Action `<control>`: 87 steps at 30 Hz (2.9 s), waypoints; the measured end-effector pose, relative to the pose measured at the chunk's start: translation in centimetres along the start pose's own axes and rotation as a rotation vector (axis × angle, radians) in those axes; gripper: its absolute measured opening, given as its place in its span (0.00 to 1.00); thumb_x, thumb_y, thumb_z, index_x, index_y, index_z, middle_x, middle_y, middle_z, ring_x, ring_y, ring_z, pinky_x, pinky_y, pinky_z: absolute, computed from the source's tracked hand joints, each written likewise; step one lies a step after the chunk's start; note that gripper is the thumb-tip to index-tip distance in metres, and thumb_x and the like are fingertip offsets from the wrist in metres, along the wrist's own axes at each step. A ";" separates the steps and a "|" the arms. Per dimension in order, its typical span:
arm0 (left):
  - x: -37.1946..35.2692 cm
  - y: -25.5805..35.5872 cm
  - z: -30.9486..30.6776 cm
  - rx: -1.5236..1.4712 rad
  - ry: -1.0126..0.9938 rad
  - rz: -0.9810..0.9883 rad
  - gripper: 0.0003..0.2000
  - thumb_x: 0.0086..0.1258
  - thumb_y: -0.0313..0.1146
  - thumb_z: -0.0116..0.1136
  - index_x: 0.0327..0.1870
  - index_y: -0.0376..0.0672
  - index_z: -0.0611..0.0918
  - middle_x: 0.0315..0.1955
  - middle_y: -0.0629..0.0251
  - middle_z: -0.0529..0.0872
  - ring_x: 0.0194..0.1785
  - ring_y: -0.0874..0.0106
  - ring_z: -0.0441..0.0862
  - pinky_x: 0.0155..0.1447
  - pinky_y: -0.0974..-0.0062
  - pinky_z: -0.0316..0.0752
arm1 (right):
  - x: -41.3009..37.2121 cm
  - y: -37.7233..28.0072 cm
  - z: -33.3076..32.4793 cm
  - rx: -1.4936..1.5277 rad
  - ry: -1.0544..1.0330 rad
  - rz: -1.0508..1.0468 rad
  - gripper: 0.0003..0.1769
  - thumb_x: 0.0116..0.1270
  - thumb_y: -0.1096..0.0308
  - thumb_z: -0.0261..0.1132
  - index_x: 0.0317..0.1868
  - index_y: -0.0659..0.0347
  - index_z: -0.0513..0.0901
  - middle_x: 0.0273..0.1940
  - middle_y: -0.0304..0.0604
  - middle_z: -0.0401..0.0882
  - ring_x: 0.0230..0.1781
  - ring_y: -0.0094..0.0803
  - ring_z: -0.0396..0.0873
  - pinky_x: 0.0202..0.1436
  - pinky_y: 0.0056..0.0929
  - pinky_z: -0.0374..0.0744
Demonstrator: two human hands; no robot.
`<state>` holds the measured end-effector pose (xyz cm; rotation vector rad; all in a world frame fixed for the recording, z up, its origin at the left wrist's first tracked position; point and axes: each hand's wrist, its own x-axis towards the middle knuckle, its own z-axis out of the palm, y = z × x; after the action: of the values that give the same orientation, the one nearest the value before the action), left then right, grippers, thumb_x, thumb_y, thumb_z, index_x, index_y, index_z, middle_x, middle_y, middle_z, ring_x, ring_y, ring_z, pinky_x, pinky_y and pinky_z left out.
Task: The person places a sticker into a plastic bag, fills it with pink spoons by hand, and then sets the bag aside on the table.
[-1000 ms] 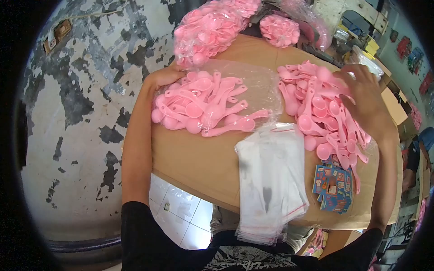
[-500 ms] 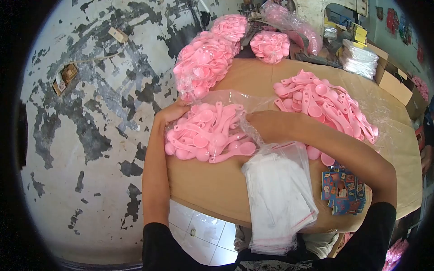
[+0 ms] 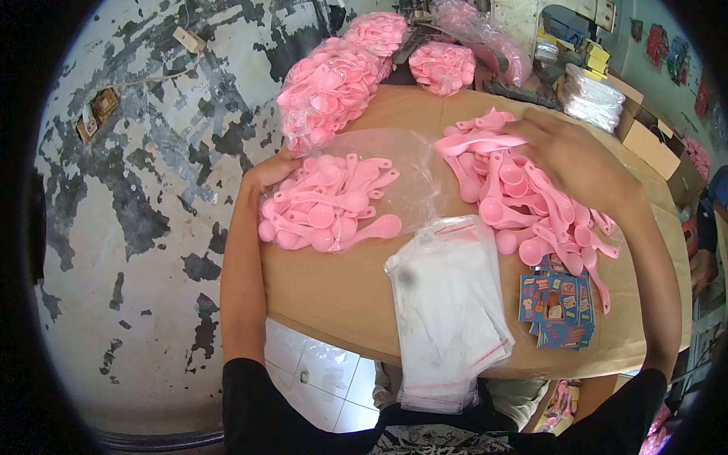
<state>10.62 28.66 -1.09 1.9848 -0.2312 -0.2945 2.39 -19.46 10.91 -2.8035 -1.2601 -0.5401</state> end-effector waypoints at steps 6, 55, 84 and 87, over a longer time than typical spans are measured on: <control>0.7 -1.2 -0.4 0.000 -0.011 -0.048 0.22 0.76 0.32 0.55 0.68 0.35 0.72 0.62 0.62 0.79 0.59 0.72 0.80 0.64 0.76 0.74 | -1.4 2.9 2.3 0.017 0.025 -0.094 0.21 0.58 0.77 0.68 0.54 0.66 0.79 0.54 0.53 0.77 0.58 0.47 0.75 0.64 0.41 0.73; 0.3 0.4 0.1 0.028 0.017 -0.014 0.25 0.75 0.27 0.51 0.73 0.36 0.66 0.66 0.62 0.75 0.65 0.73 0.75 0.70 0.76 0.68 | 10.2 -2.4 13.1 0.235 -0.116 -0.364 0.26 0.64 0.65 0.64 0.62 0.63 0.73 0.57 0.52 0.78 0.57 0.48 0.75 0.61 0.45 0.73; 0.6 -1.5 0.1 -0.014 0.086 0.106 0.20 0.77 0.32 0.53 0.66 0.37 0.75 0.65 0.64 0.75 0.61 0.72 0.78 0.65 0.76 0.73 | 7.0 -2.4 10.7 0.355 -0.101 -0.304 0.28 0.60 0.74 0.66 0.63 0.62 0.73 0.65 0.53 0.71 0.67 0.48 0.68 0.71 0.44 0.68; 0.7 -1.4 -0.3 0.085 0.112 0.066 0.18 0.77 0.34 0.53 0.63 0.37 0.79 0.65 0.64 0.75 0.61 0.72 0.78 0.66 0.78 0.72 | 10.0 -3.7 12.6 0.204 -0.090 -0.535 0.29 0.60 0.71 0.67 0.63 0.59 0.72 0.69 0.53 0.66 0.71 0.49 0.64 0.72 0.46 0.66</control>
<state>11.39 29.31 -2.28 2.0658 -0.2403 -0.1322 9.67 -7.80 1.76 -2.3364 -1.9697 -0.2706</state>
